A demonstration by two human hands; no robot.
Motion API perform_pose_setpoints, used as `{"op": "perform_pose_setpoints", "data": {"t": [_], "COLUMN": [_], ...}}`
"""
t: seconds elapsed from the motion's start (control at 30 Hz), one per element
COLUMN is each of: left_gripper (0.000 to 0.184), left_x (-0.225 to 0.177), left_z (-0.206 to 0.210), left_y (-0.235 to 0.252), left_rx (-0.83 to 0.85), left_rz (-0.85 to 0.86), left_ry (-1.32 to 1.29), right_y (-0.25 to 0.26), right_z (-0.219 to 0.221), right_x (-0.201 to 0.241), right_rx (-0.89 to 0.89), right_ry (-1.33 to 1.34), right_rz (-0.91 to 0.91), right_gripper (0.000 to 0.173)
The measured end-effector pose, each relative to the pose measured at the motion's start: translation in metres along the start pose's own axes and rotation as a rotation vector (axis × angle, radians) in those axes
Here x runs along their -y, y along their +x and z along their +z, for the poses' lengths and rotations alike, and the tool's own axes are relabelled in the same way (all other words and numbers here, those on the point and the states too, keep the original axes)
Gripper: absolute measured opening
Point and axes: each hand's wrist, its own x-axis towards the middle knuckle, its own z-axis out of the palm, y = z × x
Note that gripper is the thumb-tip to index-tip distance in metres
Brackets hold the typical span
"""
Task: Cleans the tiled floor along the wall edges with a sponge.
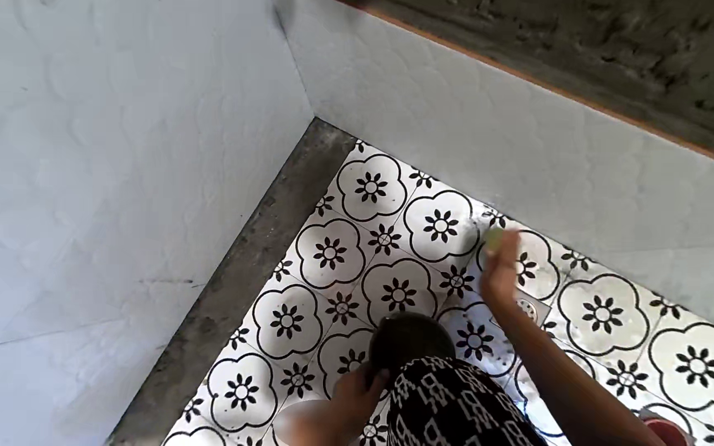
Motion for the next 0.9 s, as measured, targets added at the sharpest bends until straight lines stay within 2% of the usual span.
{"op": "perform_pose_setpoints", "data": {"t": [0.07,0.13,0.2,0.27,0.3,0.37,0.47,0.53,0.6,0.7,0.8,0.83,0.9], "left_gripper": [0.063,0.062,0.059,0.058,0.065,0.080,0.094,0.101,0.109,0.125,0.137,0.139,0.140], "left_x": [-0.007,0.005,0.018,0.022,0.023,0.020,-0.008,-0.032,-0.045,-0.056,-0.058,-0.058,-0.058], "left_z": [-0.013,-0.027,-0.052,-0.082,-0.092,-0.104,-0.107,-0.104,-0.100,-0.095,-0.084,-0.082,-0.079], "left_y": [0.002,0.013,0.029,0.045,0.055,0.076,0.098,0.108,0.119,0.142,0.162,0.167,0.169], "left_rx": [0.049,-0.058,-0.208,-0.285,-0.314,-0.361,-0.410,-0.397,-0.392,-0.365,-0.386,-0.402,-0.406], "left_rz": [-0.002,0.016,-0.010,-0.113,-0.154,-0.204,-0.221,-0.213,-0.169,-0.180,-0.244,-0.253,-0.268], "left_ry": [0.015,-0.051,-0.078,0.069,0.143,0.250,0.321,0.358,0.396,0.439,0.467,0.479,0.482], "right_y": [0.018,0.038,0.048,0.041,0.038,0.035,0.049,0.059,0.049,0.003,-0.041,-0.044,-0.030], "right_z": [0.053,0.112,0.174,0.225,0.236,0.228,0.185,0.155,0.113,0.028,-0.042,-0.059,-0.076], "right_x": [0.054,0.121,0.183,0.218,0.226,0.228,0.193,0.143,0.075,-0.041,-0.135,-0.147,-0.127], "right_rx": [0.119,0.298,0.473,0.644,0.715,0.810,0.701,0.547,0.399,0.192,0.014,-0.047,-0.163], "right_ry": [0.061,0.136,0.095,-0.038,-0.077,-0.108,-0.118,-0.113,-0.118,-0.181,-0.265,-0.236,-0.107], "right_rz": [-0.326,-0.737,-1.074,-1.250,-1.255,-1.157,-0.973,-0.840,-0.686,-0.264,0.143,0.261,0.455], "right_gripper": [0.056,0.047,0.042,0.042,0.044,0.051,0.058,0.062,0.061,0.051,0.055,0.054,0.052]}}
